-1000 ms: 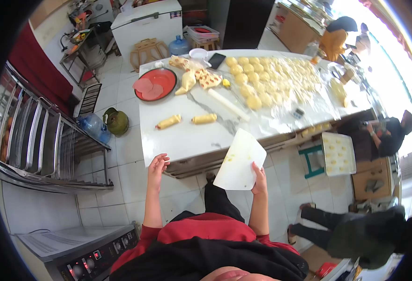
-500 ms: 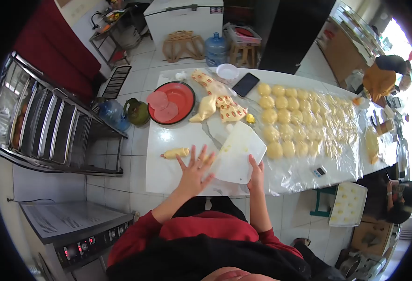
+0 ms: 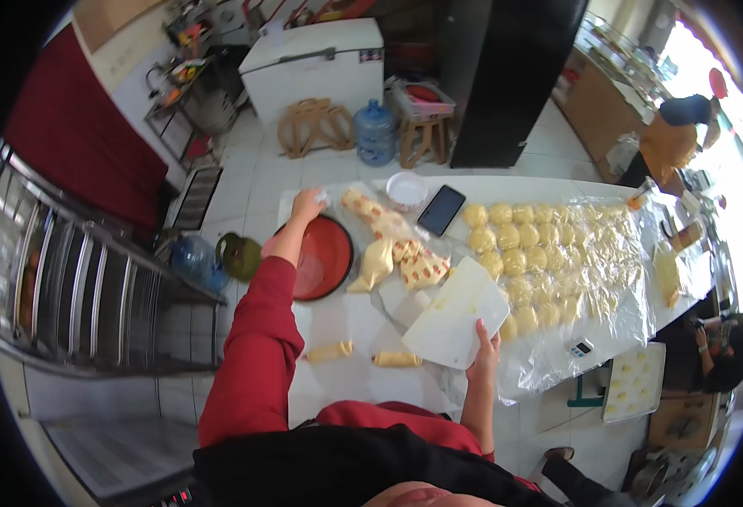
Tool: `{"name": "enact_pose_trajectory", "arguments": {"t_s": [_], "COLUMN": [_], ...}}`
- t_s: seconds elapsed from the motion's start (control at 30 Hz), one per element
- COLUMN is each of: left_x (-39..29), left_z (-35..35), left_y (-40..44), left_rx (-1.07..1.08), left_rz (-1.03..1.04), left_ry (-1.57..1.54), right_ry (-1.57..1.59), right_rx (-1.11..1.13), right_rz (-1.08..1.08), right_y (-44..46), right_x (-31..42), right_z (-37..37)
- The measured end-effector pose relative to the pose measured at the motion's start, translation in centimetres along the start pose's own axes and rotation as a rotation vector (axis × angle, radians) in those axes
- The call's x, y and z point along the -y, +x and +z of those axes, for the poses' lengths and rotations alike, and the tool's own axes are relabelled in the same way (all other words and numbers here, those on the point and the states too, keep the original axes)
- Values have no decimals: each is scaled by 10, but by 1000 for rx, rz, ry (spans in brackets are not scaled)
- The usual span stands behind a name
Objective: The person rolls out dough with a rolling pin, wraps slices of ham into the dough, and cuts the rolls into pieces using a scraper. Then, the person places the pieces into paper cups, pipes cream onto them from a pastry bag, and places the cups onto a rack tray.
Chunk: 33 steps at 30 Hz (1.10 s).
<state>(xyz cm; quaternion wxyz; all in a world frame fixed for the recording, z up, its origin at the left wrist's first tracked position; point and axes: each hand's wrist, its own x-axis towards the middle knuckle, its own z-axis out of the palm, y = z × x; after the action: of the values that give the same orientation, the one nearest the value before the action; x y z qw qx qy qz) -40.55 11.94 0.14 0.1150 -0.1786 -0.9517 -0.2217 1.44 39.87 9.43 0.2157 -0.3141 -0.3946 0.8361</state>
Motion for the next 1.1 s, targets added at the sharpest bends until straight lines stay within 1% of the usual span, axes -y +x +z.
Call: {"name": "enact_pose_trajectory", "arguments": {"t_s": [0.07,0.1,0.13,0.2,0.27,0.3,0.33,0.4,0.47,0.5,0.6,0.7,0.83,0.87,0.9,0.97,1.0,1.03,1.1], "left_x": [4,11,-3,-35,-103,-132,-168,-209,-215,-213,-217,-220,-221,-216,-213,-206,-207,-210,-219], "left_z": [8,16,4,-29,-78,-89,-102,-116,-105,-105,-110,-106,-94,-89,-89,-90,-99,-102,-106], "left_y": [9,17,18,13,-23,-48,-76,-114,-137,-150,-187,-222,-262,-269,-273,-281,-281,-279,-275], "left_rx": [158,97,66,-184,-194,-82,12,-22,-54,-59,-88,-177,-213,-189,-185,-174,-142,-190,-292], "left_rz": [-79,-70,-165,-178,-98,19,50,426,471,431,337,264,186,185,138,44,-66,-32,33], "left_ry": [-19,-19,-23,-318,-641,-865,-972,-706,-583,-584,-585,-566,-626,-628,-667,-746,-757,-766,-781], "right_ry": [7,-10,-34,-77,-110,-161,-216,-285,-262,-242,-142,-204,-245,-252,-258,-208,-173,-138,-223], "right_rx": [-4,-22,-38,-24,50,96,147,271,290,295,251,229,244,242,239,230,225,219,266], "right_rz": [-10,-22,-27,-25,-13,-16,-14,-54,-34,-35,-132,-207,-375,-405,-437,-427,-414,-400,-396], "right_y": [5,7,10,14,18,20,20,19,11,9,0,-4,-2,-1,0,-4,-6,-7,-12], "right_x": [-5,-6,-6,-5,-7,-12,-20,-42,-52,-54,-57,-49,-36,-32,-27,-18,-15,-14,-24], "right_z": [8,11,16,25,39,47,54,64,70,72,72,66,63,62,63,65,65,65,66]}}
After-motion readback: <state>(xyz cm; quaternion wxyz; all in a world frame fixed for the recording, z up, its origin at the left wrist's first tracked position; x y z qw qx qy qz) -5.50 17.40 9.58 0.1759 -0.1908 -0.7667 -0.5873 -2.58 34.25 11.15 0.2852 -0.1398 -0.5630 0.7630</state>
